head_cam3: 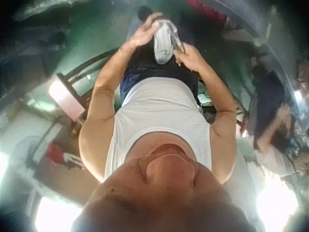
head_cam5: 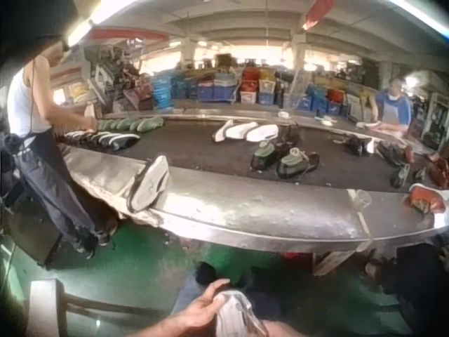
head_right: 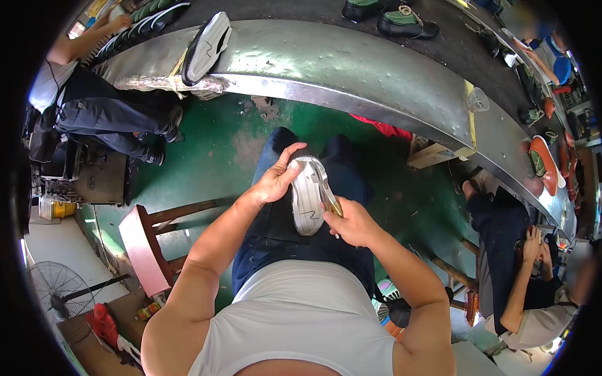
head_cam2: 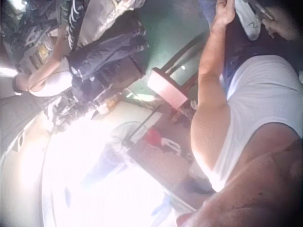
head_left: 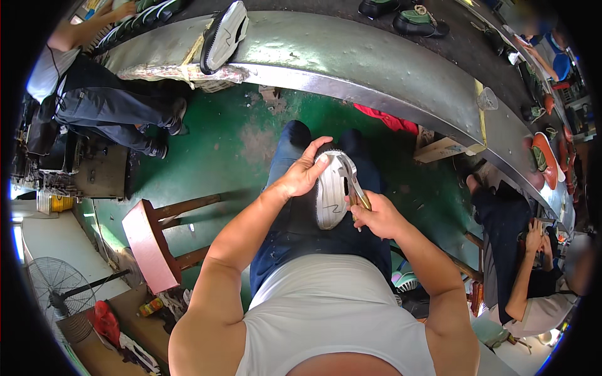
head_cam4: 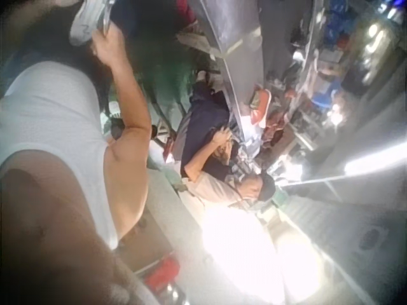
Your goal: Manually lasting shoes by pulling the upper over the last and securing it using pliers and a hammer on a production line.
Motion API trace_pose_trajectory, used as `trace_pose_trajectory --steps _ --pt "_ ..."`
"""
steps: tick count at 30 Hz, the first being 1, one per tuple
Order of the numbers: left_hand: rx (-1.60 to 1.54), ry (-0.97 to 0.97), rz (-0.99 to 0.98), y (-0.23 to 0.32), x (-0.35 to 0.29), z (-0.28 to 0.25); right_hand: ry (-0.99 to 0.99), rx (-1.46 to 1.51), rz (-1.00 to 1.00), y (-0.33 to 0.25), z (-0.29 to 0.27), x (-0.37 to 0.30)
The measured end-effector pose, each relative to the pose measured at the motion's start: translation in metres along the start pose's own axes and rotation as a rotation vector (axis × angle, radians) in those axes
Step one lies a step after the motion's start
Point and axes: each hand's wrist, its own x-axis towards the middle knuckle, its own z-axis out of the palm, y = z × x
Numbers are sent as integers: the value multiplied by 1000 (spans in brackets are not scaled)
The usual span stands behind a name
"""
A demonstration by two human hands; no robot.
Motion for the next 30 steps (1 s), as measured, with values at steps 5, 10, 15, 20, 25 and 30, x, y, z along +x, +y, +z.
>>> trace_pose_trajectory --steps 5,10,15,20,25,30 --pt "115 19 13 5 0 -2 -73 231 33 -18 -12 12" --pt "102 35 -86 6 7 -9 32 -225 -2 -8 -18 22" --pt "-127 -25 -88 -17 22 -21 341 -614 -356 38 -10 43" --pt "-297 -115 -186 3 20 -21 378 -781 -232 3 0 21" --pt "-146 150 -189 -7 34 3 268 -871 -104 -9 -16 10" --pt "-32 149 -217 -14 39 -4 191 -260 -22 -45 -31 4"
